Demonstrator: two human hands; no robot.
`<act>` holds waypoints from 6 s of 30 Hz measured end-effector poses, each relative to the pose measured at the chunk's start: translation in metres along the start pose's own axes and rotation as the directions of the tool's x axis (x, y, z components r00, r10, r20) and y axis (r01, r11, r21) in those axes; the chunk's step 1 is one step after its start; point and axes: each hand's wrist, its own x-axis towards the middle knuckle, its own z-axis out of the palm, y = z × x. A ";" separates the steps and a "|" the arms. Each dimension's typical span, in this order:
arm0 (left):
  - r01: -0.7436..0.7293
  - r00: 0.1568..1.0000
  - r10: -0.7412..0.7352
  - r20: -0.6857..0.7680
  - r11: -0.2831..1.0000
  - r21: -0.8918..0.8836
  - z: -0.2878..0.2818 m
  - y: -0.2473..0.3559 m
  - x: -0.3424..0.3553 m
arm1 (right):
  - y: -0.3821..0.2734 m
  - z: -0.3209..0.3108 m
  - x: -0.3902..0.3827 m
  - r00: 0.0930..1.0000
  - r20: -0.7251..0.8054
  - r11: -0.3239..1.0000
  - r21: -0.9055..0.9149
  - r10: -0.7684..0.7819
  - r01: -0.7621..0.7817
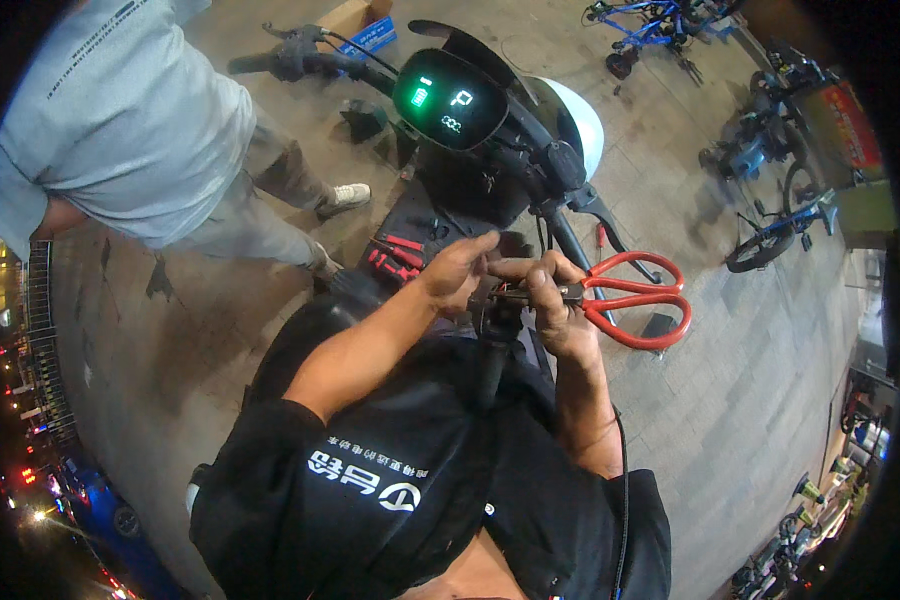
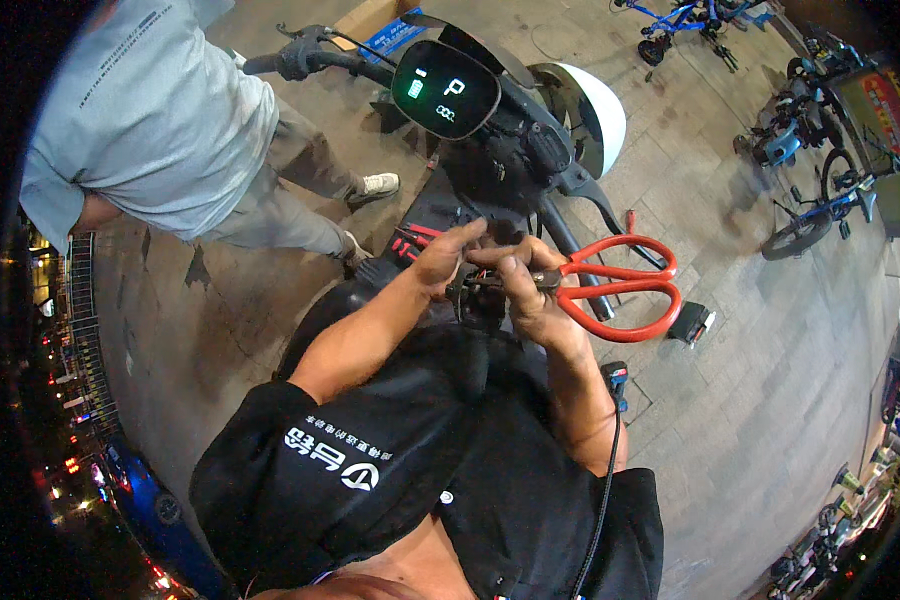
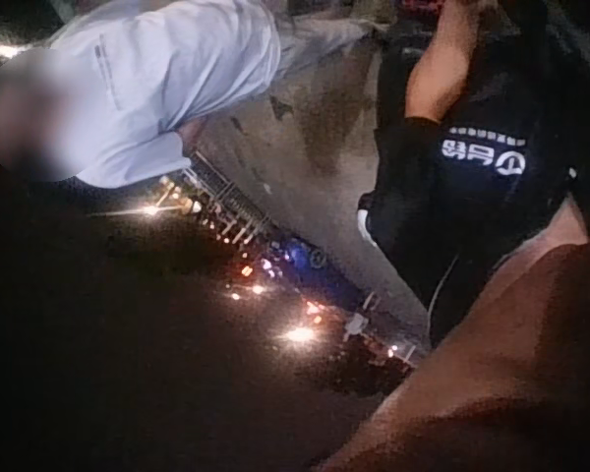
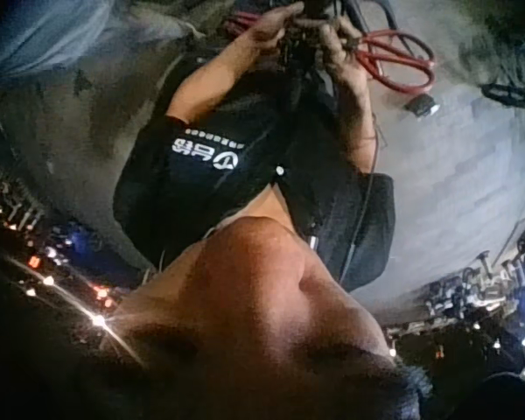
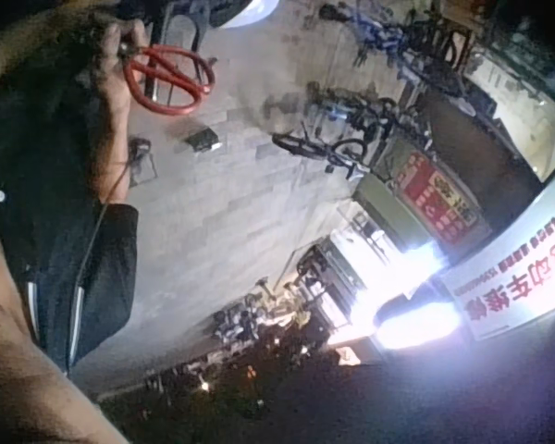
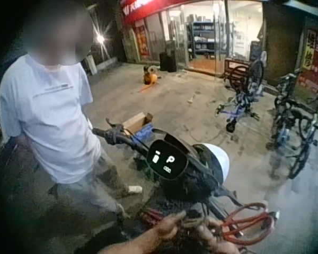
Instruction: The person uses red-handled shears to cut wires on an electric scooter's handlebar assembly, then retrieves an orange glue gun and plugs it in. The scooter's digital display is visible throughout.
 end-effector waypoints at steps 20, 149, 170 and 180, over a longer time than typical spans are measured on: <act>-0.016 0.995 -0.047 0.093 0.818 0.576 0.034 -0.024 -0.091 | 0.002 -0.005 0.001 0.998 -0.048 0.999 -0.013 -0.033 0.032; -0.048 0.999 0.046 0.018 0.992 0.113 -0.068 -0.010 -0.029 | 0.000 0.010 -0.008 0.988 -0.112 0.994 0.000 0.111 -0.111; -0.394 0.686 0.712 0.152 0.188 0.900 0.019 0.123 -0.062 | 0.008 0.007 -0.012 0.990 -0.011 0.989 0.043 0.140 -0.139; -0.216 0.113 0.966 0.234 -0.206 0.954 -0.007 0.199 -0.012 | 0.016 -0.001 -0.012 0.994 -0.030 0.984 0.146 0.109 -0.103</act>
